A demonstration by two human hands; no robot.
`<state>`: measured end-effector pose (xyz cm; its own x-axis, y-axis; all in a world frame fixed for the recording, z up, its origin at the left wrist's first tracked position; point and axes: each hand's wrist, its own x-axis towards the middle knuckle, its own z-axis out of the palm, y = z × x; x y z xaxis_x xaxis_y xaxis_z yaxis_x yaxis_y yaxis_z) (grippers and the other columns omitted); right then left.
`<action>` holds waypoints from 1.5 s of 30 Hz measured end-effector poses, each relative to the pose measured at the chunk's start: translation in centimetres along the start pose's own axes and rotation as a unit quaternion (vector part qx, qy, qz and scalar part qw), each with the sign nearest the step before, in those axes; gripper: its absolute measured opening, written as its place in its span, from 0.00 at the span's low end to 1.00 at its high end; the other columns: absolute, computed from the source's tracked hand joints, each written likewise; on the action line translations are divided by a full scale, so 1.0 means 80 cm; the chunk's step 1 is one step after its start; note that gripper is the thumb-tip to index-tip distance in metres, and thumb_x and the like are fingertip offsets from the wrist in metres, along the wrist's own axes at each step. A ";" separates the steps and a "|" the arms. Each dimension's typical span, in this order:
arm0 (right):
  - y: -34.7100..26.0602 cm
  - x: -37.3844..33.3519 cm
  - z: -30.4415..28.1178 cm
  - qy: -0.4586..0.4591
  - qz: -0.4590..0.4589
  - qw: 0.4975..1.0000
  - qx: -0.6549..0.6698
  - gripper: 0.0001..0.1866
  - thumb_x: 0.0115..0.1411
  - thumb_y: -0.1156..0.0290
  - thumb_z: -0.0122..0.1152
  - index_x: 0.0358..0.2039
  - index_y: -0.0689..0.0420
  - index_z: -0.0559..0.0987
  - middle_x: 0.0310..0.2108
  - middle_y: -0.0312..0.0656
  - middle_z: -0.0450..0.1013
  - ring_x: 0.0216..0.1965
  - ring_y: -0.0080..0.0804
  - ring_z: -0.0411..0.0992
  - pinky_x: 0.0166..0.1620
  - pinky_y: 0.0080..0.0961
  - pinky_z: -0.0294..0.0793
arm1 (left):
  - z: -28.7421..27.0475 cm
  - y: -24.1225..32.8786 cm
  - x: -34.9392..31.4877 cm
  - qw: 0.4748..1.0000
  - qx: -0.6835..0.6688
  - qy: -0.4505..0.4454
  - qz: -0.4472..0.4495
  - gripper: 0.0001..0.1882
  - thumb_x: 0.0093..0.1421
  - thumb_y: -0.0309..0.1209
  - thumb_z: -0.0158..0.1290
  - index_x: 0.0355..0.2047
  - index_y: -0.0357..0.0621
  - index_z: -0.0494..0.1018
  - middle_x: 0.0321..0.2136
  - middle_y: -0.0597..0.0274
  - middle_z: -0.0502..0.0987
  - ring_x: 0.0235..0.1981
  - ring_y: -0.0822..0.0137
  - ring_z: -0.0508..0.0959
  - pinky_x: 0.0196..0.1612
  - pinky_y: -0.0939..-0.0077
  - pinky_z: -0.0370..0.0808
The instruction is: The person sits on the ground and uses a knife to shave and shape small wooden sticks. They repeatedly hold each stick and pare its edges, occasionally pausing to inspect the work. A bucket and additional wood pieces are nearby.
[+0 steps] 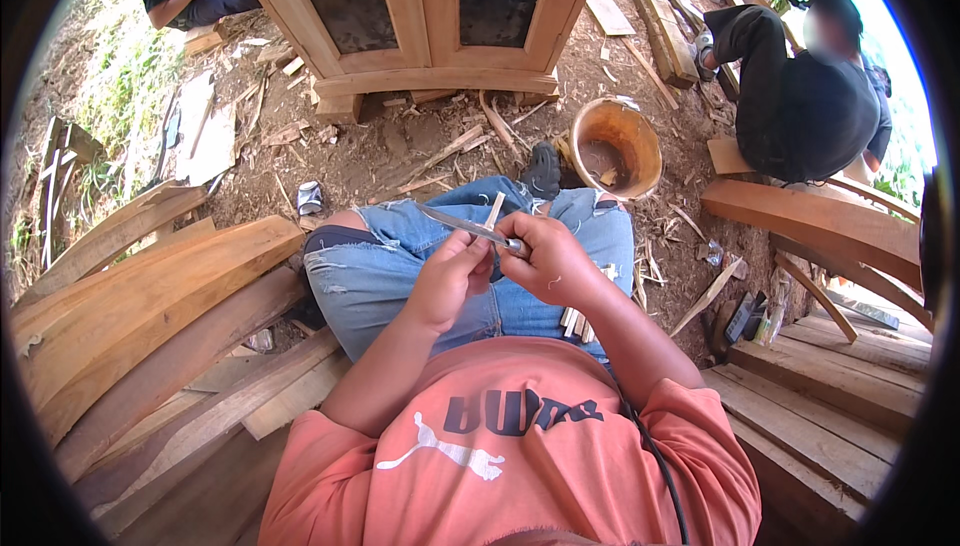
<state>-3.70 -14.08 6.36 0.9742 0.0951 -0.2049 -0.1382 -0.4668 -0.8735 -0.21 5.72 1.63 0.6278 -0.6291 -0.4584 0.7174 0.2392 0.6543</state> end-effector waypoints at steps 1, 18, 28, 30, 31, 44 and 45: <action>0.000 0.000 0.000 -0.001 -0.004 1.000 -0.005 0.13 0.60 0.71 0.69 0.43 0.61 0.81 0.26 0.49 0.77 0.28 0.49 0.77 0.36 0.40 0.76 | -0.001 -0.001 0.000 1.000 -0.021 -0.008 -0.001 0.12 0.77 0.44 0.53 0.50 0.51 0.72 0.29 0.77 0.65 0.26 0.80 0.61 0.31 0.82 0.59; -0.008 -0.003 0.003 0.152 -0.071 0.985 0.036 0.13 0.59 0.71 0.75 0.43 0.59 0.83 0.22 0.36 0.73 0.21 0.22 0.64 0.27 0.25 0.65 | 0.006 0.019 -0.006 0.994 0.070 0.005 0.085 0.13 0.80 0.44 0.48 0.52 0.50 0.70 0.29 0.74 0.68 0.26 0.82 0.61 0.29 0.85 0.59; -0.015 -0.003 0.010 0.157 0.014 0.986 0.055 0.09 0.62 0.71 0.74 0.41 0.59 0.87 0.31 0.44 0.82 0.25 0.33 0.75 0.32 0.31 0.74 | 0.006 0.008 -0.009 0.970 0.195 -0.002 0.146 0.16 0.79 0.43 0.50 0.52 0.42 0.73 0.34 0.71 0.74 0.35 0.79 0.71 0.42 0.83 0.69; -0.012 -0.001 0.011 0.142 -0.039 0.987 0.069 0.08 0.62 0.73 0.72 0.41 0.59 0.87 0.31 0.45 0.82 0.28 0.35 0.78 0.34 0.33 0.76 | 0.002 0.007 -0.004 0.979 0.147 -0.023 0.140 0.15 0.79 0.42 0.51 0.52 0.42 0.74 0.36 0.70 0.76 0.36 0.79 0.72 0.44 0.82 0.71; -0.009 0.000 0.012 0.135 -0.065 0.986 0.076 0.07 0.62 0.74 0.71 0.41 0.59 0.86 0.31 0.45 0.82 0.29 0.37 0.79 0.35 0.34 0.77 | 0.002 0.009 -0.003 0.983 0.122 -0.023 0.132 0.16 0.78 0.42 0.52 0.52 0.41 0.74 0.36 0.70 0.77 0.37 0.78 0.73 0.44 0.82 0.72; 0.001 0.002 0.029 0.131 -0.275 0.931 -0.203 0.09 0.53 0.75 0.69 0.36 0.51 0.81 0.31 0.38 0.77 0.30 0.42 0.80 0.32 0.39 0.79 | -0.020 -0.003 0.030 0.983 -0.174 0.036 0.047 0.14 0.74 0.41 0.60 0.48 0.43 0.77 0.38 0.68 0.80 0.37 0.75 0.79 0.39 0.82 0.76; 0.001 0.002 0.033 0.113 -0.312 0.921 -0.207 0.09 0.52 0.74 0.70 0.35 0.51 0.81 0.30 0.37 0.77 0.29 0.41 0.80 0.31 0.38 0.78 | -0.033 -0.001 0.041 0.977 -0.204 0.046 0.047 0.14 0.74 0.40 0.60 0.49 0.42 0.76 0.37 0.68 0.79 0.36 0.75 0.78 0.38 0.81 0.76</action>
<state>-4.03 -11.79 5.13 0.8599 0.2934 0.4177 0.4943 -0.6827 -0.5381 2.56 5.60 -1.51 0.7077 -0.5254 -0.4723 0.7041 0.5799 0.4098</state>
